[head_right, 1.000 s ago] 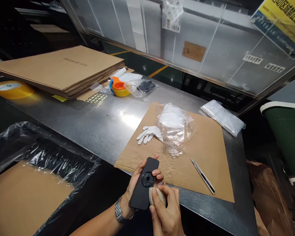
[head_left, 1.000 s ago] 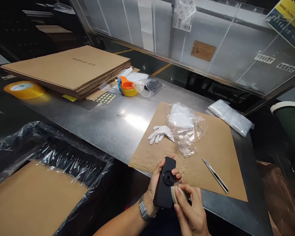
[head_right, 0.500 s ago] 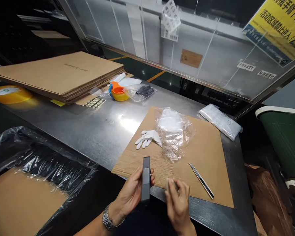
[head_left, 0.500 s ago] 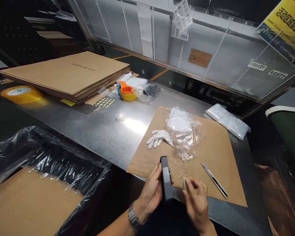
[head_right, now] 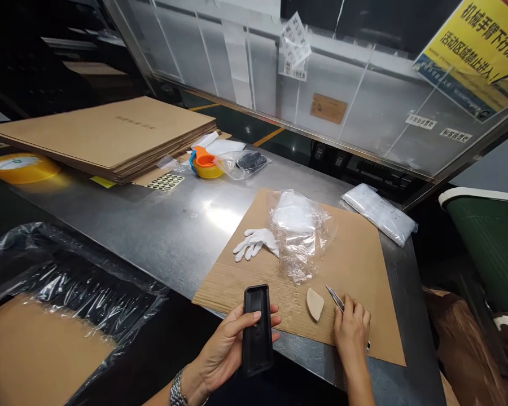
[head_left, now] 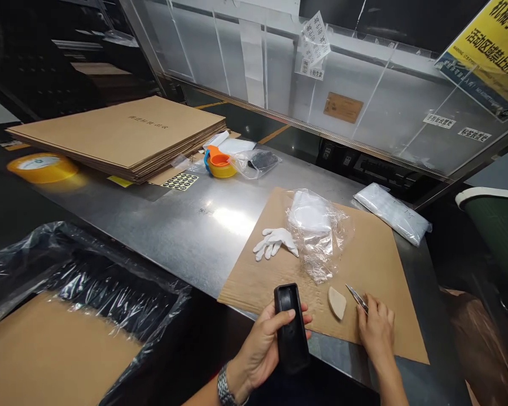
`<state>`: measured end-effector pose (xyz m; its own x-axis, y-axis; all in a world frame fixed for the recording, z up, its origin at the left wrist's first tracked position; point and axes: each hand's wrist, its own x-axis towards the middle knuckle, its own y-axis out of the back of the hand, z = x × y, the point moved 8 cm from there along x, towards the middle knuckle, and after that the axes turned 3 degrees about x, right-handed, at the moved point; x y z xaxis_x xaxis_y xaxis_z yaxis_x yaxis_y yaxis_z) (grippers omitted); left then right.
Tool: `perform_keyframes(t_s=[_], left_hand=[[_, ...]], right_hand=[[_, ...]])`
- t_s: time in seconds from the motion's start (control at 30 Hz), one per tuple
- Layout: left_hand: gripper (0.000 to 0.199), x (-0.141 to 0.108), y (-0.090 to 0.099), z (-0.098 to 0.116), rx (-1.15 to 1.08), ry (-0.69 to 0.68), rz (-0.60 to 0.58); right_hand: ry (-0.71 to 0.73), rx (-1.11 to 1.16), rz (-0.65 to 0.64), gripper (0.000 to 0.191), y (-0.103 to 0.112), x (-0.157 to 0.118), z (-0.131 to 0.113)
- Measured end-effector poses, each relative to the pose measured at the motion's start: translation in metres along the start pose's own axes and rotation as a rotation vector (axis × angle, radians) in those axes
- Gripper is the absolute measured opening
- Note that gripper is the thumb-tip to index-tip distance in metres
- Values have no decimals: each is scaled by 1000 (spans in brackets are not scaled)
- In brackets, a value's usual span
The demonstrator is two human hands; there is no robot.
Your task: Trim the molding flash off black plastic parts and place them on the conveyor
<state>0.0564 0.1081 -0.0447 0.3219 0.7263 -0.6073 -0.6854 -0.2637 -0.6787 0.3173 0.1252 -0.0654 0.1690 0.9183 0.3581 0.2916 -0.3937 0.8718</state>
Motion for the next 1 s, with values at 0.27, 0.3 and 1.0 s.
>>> perform_keyframes(t_s=[0.27,0.3,1.0], left_hand=[[46,2,-9,-4,-118,109,-120],[49,3,-9,-3,-119,102,-119],[56,10,6,27,-69,-59,103]], right_hand=[[-171,94,-104,45,8,0,24],[-192,119,-117,45,10,-1,18],[203,574,-580,24,42,-51,-186]])
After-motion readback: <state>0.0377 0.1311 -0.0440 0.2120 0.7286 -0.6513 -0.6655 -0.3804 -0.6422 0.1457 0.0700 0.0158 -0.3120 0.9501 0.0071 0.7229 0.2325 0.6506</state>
